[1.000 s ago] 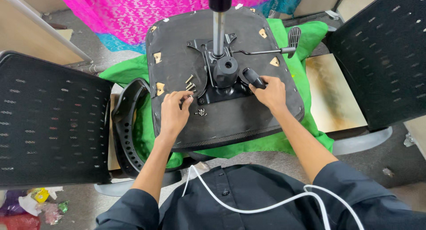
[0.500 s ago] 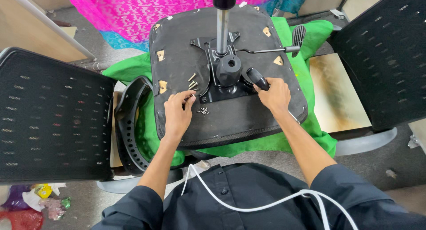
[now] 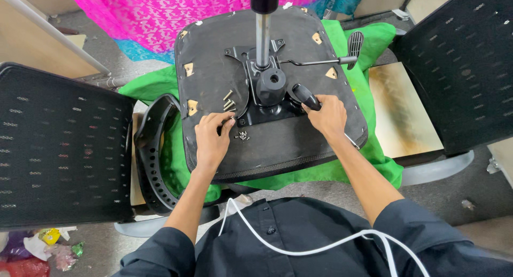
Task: The person uses a screwdriver to tighten screws into a black plastic chair frame resting on an overturned chair. They then move the frame aside and begin tightening screws into the chair's central gas-lift mechanism.
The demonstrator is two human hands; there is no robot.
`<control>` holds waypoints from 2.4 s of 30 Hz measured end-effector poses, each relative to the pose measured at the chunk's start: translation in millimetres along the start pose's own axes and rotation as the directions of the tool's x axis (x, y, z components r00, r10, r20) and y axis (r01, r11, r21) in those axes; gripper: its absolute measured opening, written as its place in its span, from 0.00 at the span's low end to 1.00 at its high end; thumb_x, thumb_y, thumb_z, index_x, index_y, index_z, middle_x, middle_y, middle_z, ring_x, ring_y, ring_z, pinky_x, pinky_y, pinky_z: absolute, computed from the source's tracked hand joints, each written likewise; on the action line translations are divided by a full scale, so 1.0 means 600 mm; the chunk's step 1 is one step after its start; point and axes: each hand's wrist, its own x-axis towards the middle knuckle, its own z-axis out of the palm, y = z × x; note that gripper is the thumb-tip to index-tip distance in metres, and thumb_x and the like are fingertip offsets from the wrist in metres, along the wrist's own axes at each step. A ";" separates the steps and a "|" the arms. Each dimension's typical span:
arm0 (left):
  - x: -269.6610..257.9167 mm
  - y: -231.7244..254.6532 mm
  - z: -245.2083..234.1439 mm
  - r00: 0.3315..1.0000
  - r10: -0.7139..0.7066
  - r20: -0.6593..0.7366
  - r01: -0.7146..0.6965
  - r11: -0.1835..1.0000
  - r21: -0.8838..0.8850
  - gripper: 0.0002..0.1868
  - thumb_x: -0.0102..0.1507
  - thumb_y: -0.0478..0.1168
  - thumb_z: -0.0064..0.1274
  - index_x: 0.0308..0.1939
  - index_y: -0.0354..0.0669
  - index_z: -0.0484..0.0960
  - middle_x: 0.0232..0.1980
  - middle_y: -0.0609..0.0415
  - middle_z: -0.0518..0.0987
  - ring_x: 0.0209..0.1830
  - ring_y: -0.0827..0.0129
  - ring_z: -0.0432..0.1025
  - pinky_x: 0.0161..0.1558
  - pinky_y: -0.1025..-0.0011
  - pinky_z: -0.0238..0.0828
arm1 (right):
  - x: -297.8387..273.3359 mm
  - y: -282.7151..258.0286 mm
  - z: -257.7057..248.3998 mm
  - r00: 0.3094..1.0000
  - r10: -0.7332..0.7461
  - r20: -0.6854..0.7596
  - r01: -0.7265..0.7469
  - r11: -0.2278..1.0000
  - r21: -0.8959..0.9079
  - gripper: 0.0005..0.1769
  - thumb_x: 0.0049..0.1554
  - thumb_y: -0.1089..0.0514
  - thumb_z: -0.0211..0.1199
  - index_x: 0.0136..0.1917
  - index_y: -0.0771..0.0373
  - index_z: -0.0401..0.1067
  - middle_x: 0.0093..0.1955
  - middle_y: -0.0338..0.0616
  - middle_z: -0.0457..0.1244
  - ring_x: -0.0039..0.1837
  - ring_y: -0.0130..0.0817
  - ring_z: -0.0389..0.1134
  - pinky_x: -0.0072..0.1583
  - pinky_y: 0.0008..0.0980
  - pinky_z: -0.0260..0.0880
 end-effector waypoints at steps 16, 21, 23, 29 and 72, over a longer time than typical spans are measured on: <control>0.014 0.023 0.026 0.993 -0.112 0.025 0.113 0.993 -0.033 0.08 0.59 0.36 0.63 0.42 0.47 0.90 0.34 0.59 0.86 0.40 0.67 0.76 0.54 0.63 0.56 | 0.006 0.012 0.003 0.999 -0.018 0.034 0.016 0.998 0.066 0.16 0.51 0.49 0.74 0.50 0.57 0.82 0.39 0.56 0.70 0.46 0.54 0.73 0.51 0.48 0.70; 0.023 0.019 0.020 0.971 -0.237 0.032 0.239 0.956 -0.172 0.11 0.55 0.37 0.69 0.42 0.46 0.91 0.36 0.52 0.84 0.37 0.66 0.77 0.44 0.70 0.72 | 0.008 0.012 0.002 0.999 -0.022 0.037 0.019 0.998 0.059 0.17 0.51 0.48 0.75 0.50 0.57 0.82 0.40 0.56 0.70 0.47 0.54 0.73 0.51 0.48 0.71; 0.027 0.019 0.022 0.958 -0.279 0.062 0.286 0.931 -0.228 0.11 0.55 0.36 0.69 0.42 0.44 0.90 0.37 0.51 0.86 0.32 0.66 0.78 0.38 0.71 0.73 | 0.007 0.012 0.001 0.999 -0.017 0.043 0.014 0.998 0.058 0.16 0.51 0.48 0.75 0.50 0.57 0.82 0.40 0.57 0.70 0.47 0.54 0.73 0.52 0.48 0.71; 0.033 0.013 0.015 0.982 -0.151 0.110 0.173 0.956 -0.239 0.10 0.58 0.32 0.65 0.43 0.40 0.89 0.41 0.48 0.87 0.33 0.68 0.81 0.39 0.73 0.77 | 0.006 0.010 -0.001 0.999 -0.026 0.039 0.024 0.998 0.066 0.16 0.51 0.48 0.74 0.50 0.56 0.83 0.40 0.56 0.70 0.47 0.54 0.73 0.52 0.48 0.71; 0.014 0.046 0.037 0.994 -0.094 0.058 0.106 0.965 -0.238 0.21 0.57 0.27 0.63 0.55 0.40 0.84 0.40 0.50 0.83 0.37 0.66 0.80 0.45 0.73 0.77 | 0.006 0.000 -0.023 0.992 -0.086 0.092 0.077 0.992 0.096 0.12 0.53 0.52 0.71 0.45 0.63 0.79 0.35 0.55 0.68 0.42 0.55 0.71 0.48 0.49 0.68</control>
